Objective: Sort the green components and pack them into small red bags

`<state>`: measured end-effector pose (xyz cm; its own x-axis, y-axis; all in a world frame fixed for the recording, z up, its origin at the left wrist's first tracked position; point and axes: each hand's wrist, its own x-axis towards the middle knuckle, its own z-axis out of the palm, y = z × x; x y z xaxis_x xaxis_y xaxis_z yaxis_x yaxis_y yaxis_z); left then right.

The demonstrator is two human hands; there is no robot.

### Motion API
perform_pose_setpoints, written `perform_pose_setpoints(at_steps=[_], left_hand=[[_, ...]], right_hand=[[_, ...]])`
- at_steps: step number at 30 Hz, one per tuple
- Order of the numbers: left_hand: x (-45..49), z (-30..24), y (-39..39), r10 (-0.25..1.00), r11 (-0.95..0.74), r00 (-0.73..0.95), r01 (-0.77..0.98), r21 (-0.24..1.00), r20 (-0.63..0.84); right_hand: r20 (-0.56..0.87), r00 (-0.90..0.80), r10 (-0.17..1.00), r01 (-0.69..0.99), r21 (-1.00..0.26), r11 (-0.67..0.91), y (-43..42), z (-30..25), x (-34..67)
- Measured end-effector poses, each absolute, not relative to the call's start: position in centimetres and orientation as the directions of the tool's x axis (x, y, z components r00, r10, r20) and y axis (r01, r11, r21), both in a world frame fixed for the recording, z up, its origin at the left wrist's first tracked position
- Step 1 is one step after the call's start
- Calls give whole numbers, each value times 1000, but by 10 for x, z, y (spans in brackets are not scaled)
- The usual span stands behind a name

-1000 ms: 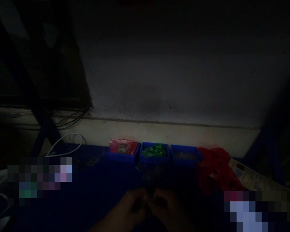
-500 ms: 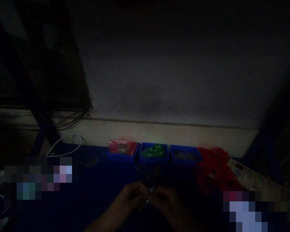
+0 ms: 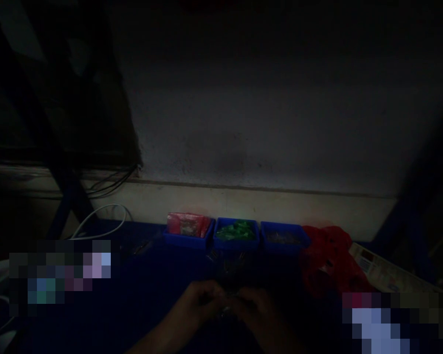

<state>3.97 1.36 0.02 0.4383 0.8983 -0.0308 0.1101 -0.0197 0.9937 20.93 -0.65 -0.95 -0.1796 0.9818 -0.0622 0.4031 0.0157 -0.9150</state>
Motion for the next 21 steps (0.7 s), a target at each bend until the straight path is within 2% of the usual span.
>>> perform_pose_setpoints(at_steps=[6,13,21], left_hand=[[40,1,14,891,-21,453,91,996,-23],[40,-5,16,873,-5,487,54,999,-22],[38,-9,17,889,-47,458,94,994,-1]], right_hand=[[-33,-159,987,398,-917,33,-8,-7,207],[-18,-133,991,303,-953,23,-6,-8,207],[49,-162,986,411,-904,113,-3,-10,210]])
